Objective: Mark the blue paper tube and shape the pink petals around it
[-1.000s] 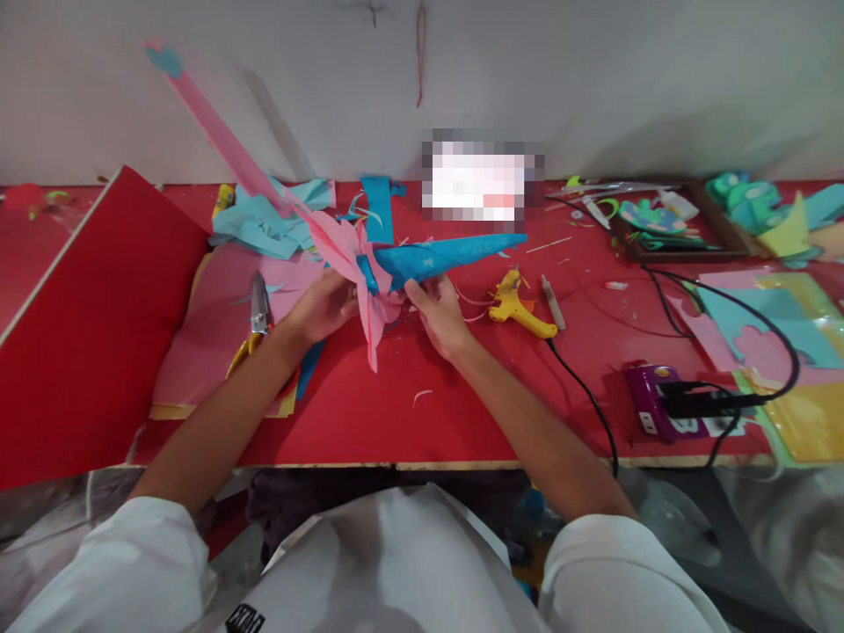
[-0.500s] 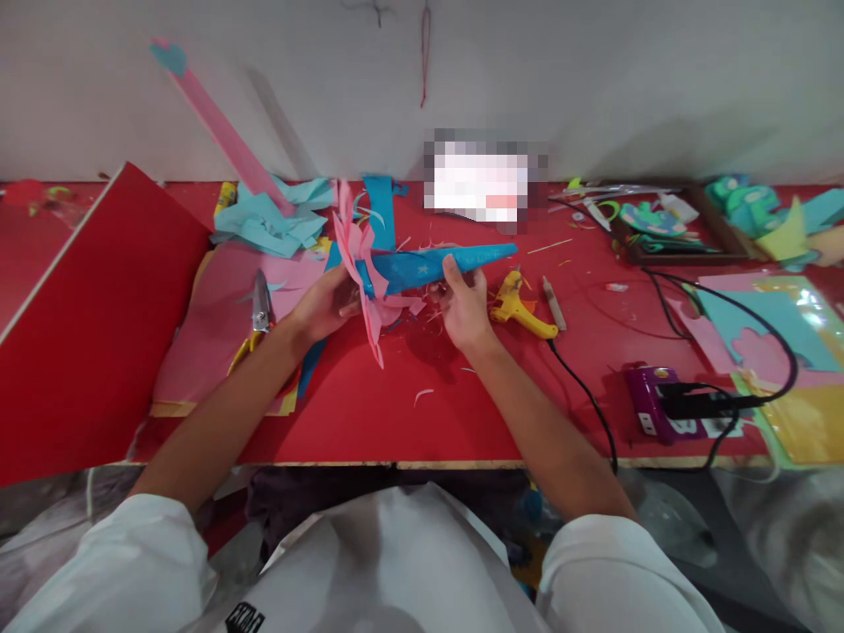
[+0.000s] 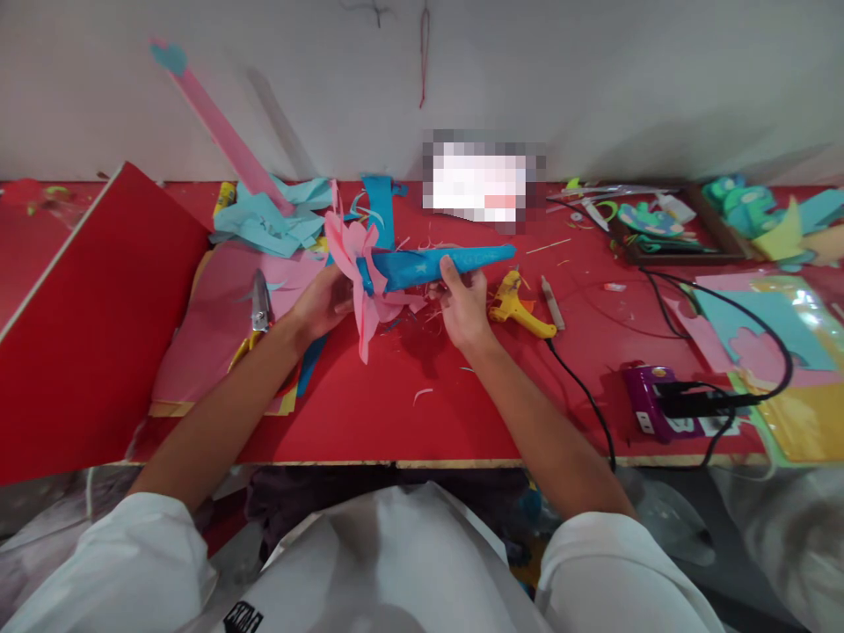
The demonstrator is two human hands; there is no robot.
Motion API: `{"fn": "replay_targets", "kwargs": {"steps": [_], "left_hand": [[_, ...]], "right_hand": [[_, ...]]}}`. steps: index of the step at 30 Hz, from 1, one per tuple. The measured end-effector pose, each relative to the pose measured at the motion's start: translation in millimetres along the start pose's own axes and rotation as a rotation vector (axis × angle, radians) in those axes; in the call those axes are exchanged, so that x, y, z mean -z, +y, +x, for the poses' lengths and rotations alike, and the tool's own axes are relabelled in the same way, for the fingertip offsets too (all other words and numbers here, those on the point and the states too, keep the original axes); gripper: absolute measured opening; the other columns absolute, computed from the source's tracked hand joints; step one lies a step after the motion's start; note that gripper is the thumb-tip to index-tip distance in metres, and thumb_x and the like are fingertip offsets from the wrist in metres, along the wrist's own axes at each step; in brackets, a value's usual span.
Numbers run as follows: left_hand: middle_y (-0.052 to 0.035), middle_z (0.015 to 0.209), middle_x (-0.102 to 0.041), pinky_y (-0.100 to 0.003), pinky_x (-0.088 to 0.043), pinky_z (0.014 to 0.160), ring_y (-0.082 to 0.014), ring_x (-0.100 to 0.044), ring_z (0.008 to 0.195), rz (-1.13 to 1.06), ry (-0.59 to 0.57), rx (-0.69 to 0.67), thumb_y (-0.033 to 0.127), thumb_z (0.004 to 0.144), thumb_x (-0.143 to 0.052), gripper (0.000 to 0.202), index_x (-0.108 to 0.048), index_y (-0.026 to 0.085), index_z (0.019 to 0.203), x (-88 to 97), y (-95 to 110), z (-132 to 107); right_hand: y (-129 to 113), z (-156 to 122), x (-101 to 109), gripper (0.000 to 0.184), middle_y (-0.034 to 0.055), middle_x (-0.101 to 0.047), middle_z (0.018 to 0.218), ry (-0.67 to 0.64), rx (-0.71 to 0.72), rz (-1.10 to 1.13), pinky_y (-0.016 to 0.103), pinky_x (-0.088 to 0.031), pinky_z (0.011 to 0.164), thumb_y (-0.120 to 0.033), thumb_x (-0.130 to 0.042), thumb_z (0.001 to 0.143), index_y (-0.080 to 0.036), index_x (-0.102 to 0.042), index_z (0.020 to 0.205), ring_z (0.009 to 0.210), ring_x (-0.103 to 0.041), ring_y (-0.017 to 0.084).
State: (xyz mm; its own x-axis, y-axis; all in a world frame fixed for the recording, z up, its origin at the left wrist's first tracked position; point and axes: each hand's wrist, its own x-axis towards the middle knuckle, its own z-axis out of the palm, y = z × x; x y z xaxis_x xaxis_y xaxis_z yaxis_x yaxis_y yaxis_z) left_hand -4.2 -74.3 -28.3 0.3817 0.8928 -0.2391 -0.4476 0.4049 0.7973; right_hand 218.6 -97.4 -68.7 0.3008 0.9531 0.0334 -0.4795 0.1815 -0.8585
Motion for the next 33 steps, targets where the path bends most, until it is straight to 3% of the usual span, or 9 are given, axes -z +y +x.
{"fn": "replay_targets", "kwargs": {"steps": [7,12,16,22,28,33], "left_hand": [[0.0044,0.054,-0.053,-0.017,-0.015,0.032,-0.0019,-0.031,0.032,-0.011,0.041,-0.003,0.044,0.114,-0.067,0.054,-0.054,0.018,0.068,-3.4,9,0],[0.001,0.063,-0.064,-0.017,-0.021,0.032,-0.0049,-0.042,0.035,0.047,-0.081,0.106,0.061,0.11,-0.069,0.055,-0.064,0.017,0.077,-2.9,5,-6],[-0.0037,0.072,-0.073,-0.021,-0.022,0.031,-0.0086,-0.05,0.036,0.125,-0.206,0.204,0.077,0.103,-0.07,0.061,-0.07,0.018,0.086,7.8,2,-8],[-0.0065,0.063,-0.069,-0.027,-0.028,0.032,-0.0184,-0.058,0.037,0.223,-0.361,0.364,0.087,0.105,-0.052,0.07,-0.07,0.021,0.09,22.9,1,-8],[-0.0042,0.066,-0.07,-0.024,-0.035,0.036,-0.015,-0.057,0.039,0.166,-0.267,0.263,0.08,0.105,-0.062,0.063,-0.07,0.021,0.087,17.9,-1,-10],[-0.0029,0.072,-0.074,-0.022,-0.03,0.034,-0.008,-0.049,0.035,0.104,-0.187,0.136,0.062,0.105,-0.076,0.049,-0.071,0.017,0.086,7.9,3,-10]], "right_hand": [[4,3,4,0.06,-0.0081,-0.068,0.087,0.0,0.013,-0.011,0.026,-0.057,0.059,-0.067,-0.105,0.072,-0.031,-0.062,0.093,0.069,-0.064,0.011],[3,0,1,0.062,-0.0067,-0.07,0.089,-0.017,-0.021,-0.001,0.029,-0.057,0.061,-0.068,-0.106,0.07,-0.031,-0.064,0.097,0.072,-0.065,0.013],[2,-3,1,0.067,-0.0048,-0.07,0.089,-0.058,-0.058,0.007,0.032,-0.057,0.061,-0.074,-0.105,0.068,-0.031,-0.062,0.094,0.075,-0.067,0.016],[0,-5,2,0.067,-0.0049,-0.071,0.085,-0.098,-0.1,-0.034,0.034,-0.061,0.061,-0.079,-0.102,0.069,-0.032,-0.063,0.099,0.077,-0.072,0.019],[-2,-1,4,0.062,-0.0056,-0.07,0.083,-0.096,-0.08,-0.039,0.033,-0.058,0.058,-0.07,-0.105,0.071,-0.031,-0.062,0.093,0.072,-0.068,0.017],[-4,2,5,0.059,-0.004,-0.079,0.096,-0.088,-0.059,-0.023,0.034,-0.064,0.07,-0.062,-0.107,0.07,-0.034,-0.07,0.107,0.088,-0.076,0.019]]}}
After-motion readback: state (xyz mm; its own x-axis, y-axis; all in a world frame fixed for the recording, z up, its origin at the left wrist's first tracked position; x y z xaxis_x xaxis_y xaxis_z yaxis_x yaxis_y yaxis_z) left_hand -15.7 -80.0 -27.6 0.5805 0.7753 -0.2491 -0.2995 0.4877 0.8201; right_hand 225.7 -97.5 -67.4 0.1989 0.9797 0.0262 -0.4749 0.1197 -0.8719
